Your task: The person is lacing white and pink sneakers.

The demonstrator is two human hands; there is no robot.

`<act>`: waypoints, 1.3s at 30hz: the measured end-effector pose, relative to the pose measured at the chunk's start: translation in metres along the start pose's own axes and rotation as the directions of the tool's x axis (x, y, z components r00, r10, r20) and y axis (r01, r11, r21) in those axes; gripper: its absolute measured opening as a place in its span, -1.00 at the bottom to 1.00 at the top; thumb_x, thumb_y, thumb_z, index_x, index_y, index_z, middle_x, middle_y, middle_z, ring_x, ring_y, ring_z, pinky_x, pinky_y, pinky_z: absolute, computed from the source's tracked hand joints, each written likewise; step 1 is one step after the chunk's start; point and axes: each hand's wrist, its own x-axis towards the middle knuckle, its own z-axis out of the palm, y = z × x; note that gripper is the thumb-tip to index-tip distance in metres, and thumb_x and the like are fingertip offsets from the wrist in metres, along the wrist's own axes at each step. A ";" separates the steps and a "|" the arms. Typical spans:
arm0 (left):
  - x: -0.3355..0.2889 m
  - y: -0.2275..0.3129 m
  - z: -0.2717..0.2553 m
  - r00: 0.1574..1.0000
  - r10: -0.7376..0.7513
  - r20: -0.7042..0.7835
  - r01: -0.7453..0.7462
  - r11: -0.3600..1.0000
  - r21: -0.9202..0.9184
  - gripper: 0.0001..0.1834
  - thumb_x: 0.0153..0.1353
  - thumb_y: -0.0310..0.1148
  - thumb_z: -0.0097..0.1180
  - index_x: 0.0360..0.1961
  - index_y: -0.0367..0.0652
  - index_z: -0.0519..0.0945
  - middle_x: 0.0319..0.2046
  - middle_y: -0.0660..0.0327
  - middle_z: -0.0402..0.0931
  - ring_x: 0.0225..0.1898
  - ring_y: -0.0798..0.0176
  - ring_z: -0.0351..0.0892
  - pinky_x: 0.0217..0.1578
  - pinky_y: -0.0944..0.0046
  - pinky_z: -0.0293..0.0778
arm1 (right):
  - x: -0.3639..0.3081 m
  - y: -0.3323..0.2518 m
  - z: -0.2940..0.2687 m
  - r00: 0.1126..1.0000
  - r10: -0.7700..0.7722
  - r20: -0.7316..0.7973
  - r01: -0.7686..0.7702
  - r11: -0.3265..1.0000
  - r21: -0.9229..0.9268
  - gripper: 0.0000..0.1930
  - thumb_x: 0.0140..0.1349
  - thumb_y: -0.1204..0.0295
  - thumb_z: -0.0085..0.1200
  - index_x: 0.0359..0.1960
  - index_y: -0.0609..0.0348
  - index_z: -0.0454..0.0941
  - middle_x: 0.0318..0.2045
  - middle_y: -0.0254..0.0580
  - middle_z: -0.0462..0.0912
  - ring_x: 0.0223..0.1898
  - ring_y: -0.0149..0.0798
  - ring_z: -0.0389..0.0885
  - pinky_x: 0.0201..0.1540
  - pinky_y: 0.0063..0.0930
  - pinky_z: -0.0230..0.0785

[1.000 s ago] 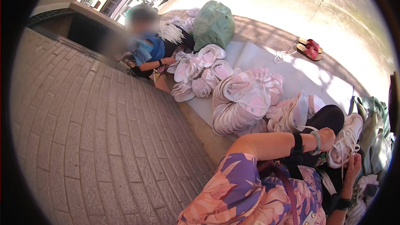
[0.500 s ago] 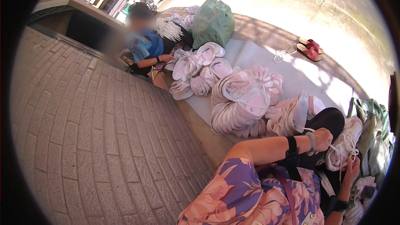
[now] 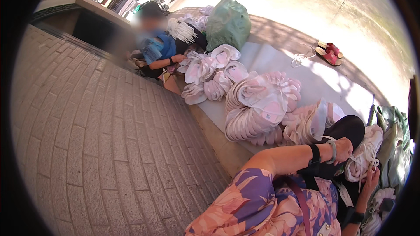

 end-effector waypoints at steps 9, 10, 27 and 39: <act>0.020 -0.034 0.000 0.997 0.063 0.044 -0.055 0.984 -0.167 -0.81 0.05 -0.45 -0.11 -0.61 -0.24 0.51 -0.78 0.18 0.51 -0.81 0.30 0.50 -0.76 0.38 0.44 | 0.002 0.007 -0.004 0.994 -0.087 0.065 0.082 0.994 0.076 -0.50 0.18 0.31 0.01 0.12 0.26 0.23 -0.53 -0.49 0.37 -0.59 -0.65 0.23 -0.57 -0.81 0.07; 0.019 -0.033 -0.001 0.996 0.050 0.076 -0.035 0.982 -0.185 -0.83 0.05 -0.44 -0.09 -0.57 -0.24 0.52 -0.77 0.19 0.52 -0.81 0.31 0.50 -0.76 0.38 0.44 | 0.002 0.008 -0.004 0.985 -0.144 0.095 0.141 0.989 0.043 -0.46 0.17 0.31 0.03 0.14 0.27 0.20 -0.53 -0.49 0.37 -0.59 -0.65 0.23 -0.57 -0.82 0.07; 0.107 -0.090 0.019 0.837 -0.212 0.505 0.195 0.977 0.087 -0.52 0.32 -0.26 -0.44 -0.08 -0.42 0.46 -0.08 0.05 0.50 -0.01 0.13 0.47 0.09 0.18 0.31 | -0.001 0.005 0.000 0.993 -0.090 0.082 0.087 0.995 0.039 -0.46 0.15 0.34 0.07 0.14 0.24 0.19 -0.55 -0.47 0.33 -0.56 -0.62 0.25 -0.56 -0.77 0.08; 0.128 -0.109 0.036 0.926 0.005 0.378 0.087 0.970 -0.229 -0.82 0.08 -0.40 -0.13 -0.55 -0.15 0.51 -0.68 0.14 0.57 -0.73 0.26 0.55 -0.71 0.31 0.47 | -0.002 0.009 -0.008 0.995 -0.088 0.037 0.087 0.996 0.024 -0.49 0.16 0.35 0.06 0.10 0.29 0.22 -0.58 -0.45 0.34 -0.59 -0.62 0.25 -0.58 -0.78 0.10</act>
